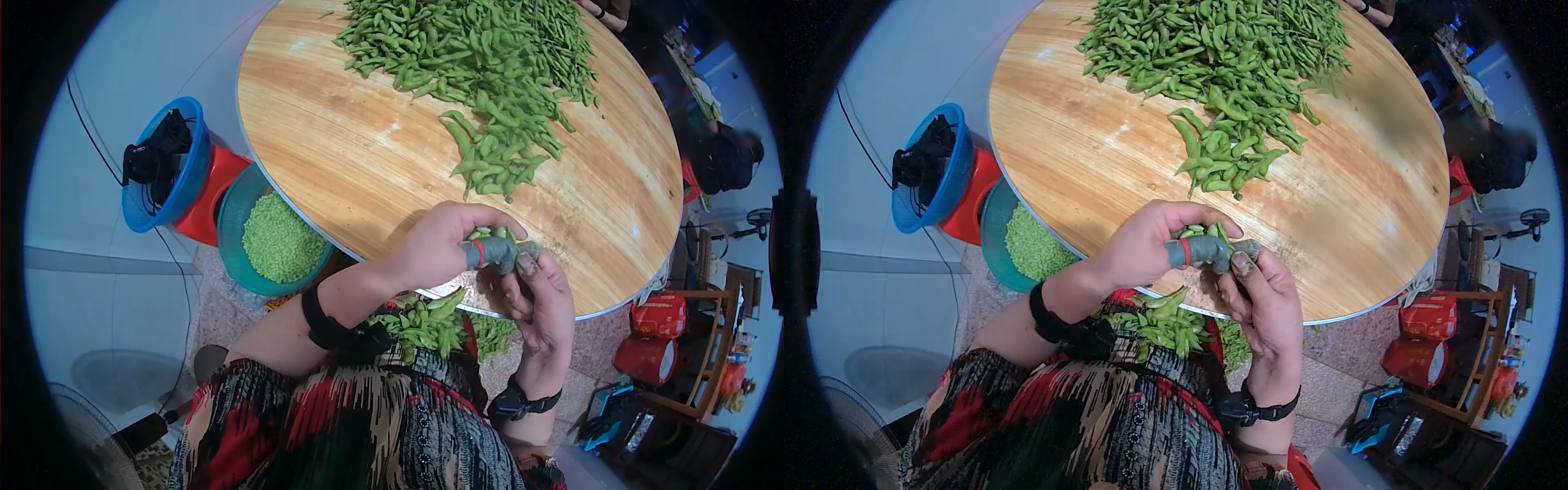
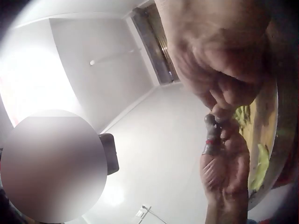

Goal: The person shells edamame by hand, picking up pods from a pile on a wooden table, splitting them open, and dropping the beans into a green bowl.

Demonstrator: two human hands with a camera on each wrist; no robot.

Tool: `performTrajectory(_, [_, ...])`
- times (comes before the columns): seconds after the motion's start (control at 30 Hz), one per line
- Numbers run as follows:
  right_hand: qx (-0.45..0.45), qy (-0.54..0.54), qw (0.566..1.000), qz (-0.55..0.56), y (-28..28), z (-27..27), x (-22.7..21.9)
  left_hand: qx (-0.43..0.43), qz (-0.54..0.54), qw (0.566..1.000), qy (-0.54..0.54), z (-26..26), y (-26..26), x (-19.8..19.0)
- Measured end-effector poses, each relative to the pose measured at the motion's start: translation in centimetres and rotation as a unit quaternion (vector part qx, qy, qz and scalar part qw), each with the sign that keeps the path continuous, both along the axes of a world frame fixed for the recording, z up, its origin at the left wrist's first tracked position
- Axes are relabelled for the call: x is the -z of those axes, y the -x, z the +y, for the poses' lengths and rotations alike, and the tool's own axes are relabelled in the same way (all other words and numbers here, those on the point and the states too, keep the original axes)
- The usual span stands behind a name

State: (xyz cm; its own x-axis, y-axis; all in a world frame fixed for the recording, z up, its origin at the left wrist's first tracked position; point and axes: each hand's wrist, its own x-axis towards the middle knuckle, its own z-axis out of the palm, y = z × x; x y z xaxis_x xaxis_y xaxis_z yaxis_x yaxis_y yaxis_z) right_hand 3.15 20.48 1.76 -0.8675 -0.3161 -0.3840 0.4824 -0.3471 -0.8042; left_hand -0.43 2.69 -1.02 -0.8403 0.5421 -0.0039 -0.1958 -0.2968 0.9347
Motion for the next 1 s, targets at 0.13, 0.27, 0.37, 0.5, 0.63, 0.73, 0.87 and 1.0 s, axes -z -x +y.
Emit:
performTrajectory(0.13, [0.049, -0.236, 0.958, 0.154, 0.9, -0.4, 1.2, -0.068, 0.157, 0.981, 0.09, 0.1, 0.0, -0.7])
performTrajectory(0.27, [0.124, -0.251, 0.92, 0.276, 1.2, -1.8, 0.4, -0.087, 0.275, 0.914, 0.284, 0.2, -0.6, -2.1])
performTrajectory(0.37, [0.095, -0.324, 0.892, 0.3, 1.2, -1.8, 0.6, -0.092, 0.275, 0.9, 0.325, 0.0, -0.5, -2.2])
performTrajectory(0.5, [0.097, -0.127, 0.965, 0.21, 1.0, -1.1, 1.2, -0.039, 0.431, 0.857, 0.28, -0.9, 0.0, -1.6])
performTrajectory(0.63, [0.062, 0.169, 0.982, 0.049, 1.0, -0.8, 1.5, -0.068, 0.441, 0.868, 0.216, -1.1, 0.0, -1.2])
performTrajectory(0.73, [-0.017, -0.086, 0.981, 0.172, 0.9, -0.7, 0.2, -0.191, 0.233, 0.941, 0.156, -1.7, 0.2, -1.1])
performTrajectory(0.87, [-0.152, -0.388, 0.863, 0.287, 2.6, -1.2, -1.7, -0.266, 0.128, 0.91, 0.29, -3.8, 2.9, -0.3])
performTrajectory(1.0, [-0.032, -0.593, 0.703, 0.391, 5.1, -3.5, 0.0, -0.196, 0.185, 0.863, 0.428, -3.6, 2.8, -0.6])
